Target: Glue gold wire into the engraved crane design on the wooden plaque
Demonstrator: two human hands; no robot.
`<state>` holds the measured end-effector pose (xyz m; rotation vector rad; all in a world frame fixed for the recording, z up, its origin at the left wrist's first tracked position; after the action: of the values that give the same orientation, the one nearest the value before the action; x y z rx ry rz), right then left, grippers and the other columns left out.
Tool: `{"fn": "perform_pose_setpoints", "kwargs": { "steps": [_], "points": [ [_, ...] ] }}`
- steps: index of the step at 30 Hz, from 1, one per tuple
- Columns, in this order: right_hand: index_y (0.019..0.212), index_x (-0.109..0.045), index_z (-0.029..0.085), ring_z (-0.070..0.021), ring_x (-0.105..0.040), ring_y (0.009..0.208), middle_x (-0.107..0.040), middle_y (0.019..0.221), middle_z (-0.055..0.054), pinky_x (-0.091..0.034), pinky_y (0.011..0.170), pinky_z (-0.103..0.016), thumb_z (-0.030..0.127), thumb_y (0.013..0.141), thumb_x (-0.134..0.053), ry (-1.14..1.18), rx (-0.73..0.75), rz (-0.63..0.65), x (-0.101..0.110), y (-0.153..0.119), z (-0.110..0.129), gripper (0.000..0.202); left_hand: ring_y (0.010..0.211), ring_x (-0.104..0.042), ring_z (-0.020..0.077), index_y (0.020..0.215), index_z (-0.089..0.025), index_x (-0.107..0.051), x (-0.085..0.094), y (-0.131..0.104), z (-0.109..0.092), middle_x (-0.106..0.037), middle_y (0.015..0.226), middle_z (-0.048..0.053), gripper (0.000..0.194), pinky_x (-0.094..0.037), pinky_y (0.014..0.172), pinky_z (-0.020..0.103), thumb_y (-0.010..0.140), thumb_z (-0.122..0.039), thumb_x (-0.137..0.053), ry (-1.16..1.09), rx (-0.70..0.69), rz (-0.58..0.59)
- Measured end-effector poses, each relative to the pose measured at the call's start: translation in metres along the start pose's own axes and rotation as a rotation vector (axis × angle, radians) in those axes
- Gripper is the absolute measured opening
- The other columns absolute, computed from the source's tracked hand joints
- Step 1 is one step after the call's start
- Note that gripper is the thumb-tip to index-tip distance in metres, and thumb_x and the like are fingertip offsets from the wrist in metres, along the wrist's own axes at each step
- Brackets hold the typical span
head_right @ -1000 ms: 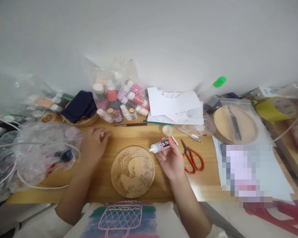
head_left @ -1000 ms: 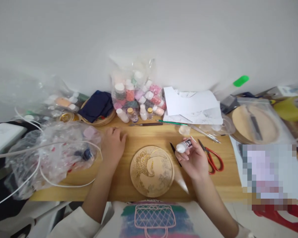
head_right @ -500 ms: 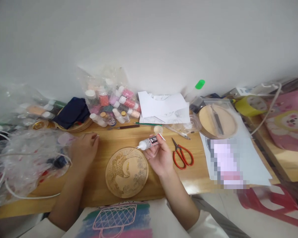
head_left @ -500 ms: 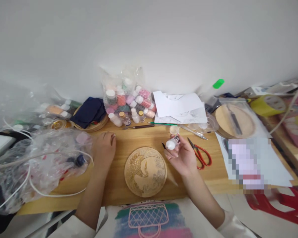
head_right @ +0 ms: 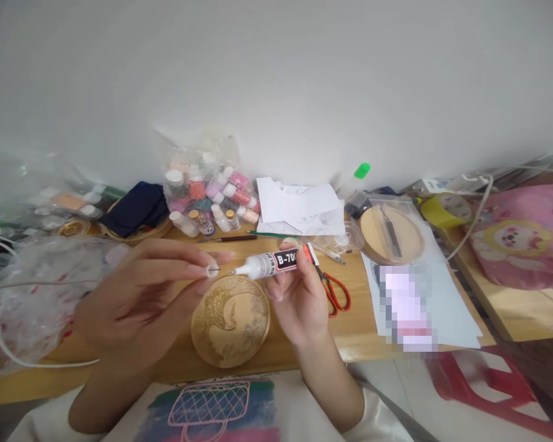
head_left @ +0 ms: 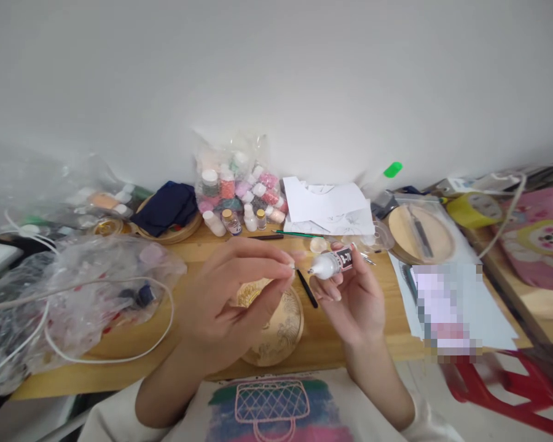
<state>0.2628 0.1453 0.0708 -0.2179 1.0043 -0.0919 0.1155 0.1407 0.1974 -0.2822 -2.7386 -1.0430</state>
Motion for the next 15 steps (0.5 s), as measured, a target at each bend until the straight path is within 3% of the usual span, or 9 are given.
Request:
{"fn": "perform_pose_setpoints", "kwargs": {
  "steps": [15],
  "points": [
    [0.085, -0.065, 0.025, -0.0064, -0.034, 0.041, -0.047, 0.052, 0.007, -0.036, 0.044, -0.019, 0.038, 0.087, -0.06, -0.075, 0.035, -0.043, -0.0011, -0.0002, 0.004, 0.014, 0.087, -0.071, 0.015, 0.101, -0.031, -0.063, 0.0032, 0.0023, -0.0058, -0.072, 0.099, -0.002, 0.027, -0.063, 0.073, 0.032, 0.085, -0.009, -0.066, 0.143, 0.009, -0.011]
  ]
}}
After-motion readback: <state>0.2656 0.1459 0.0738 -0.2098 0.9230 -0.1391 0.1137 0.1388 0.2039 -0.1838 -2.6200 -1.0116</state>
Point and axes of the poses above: each hand's wrist, its own y-axis towards the middle knuckle, its own x-axis out of the back of the hand, z = x × y, the point moved 10 cm from there along y, towards the middle knuckle
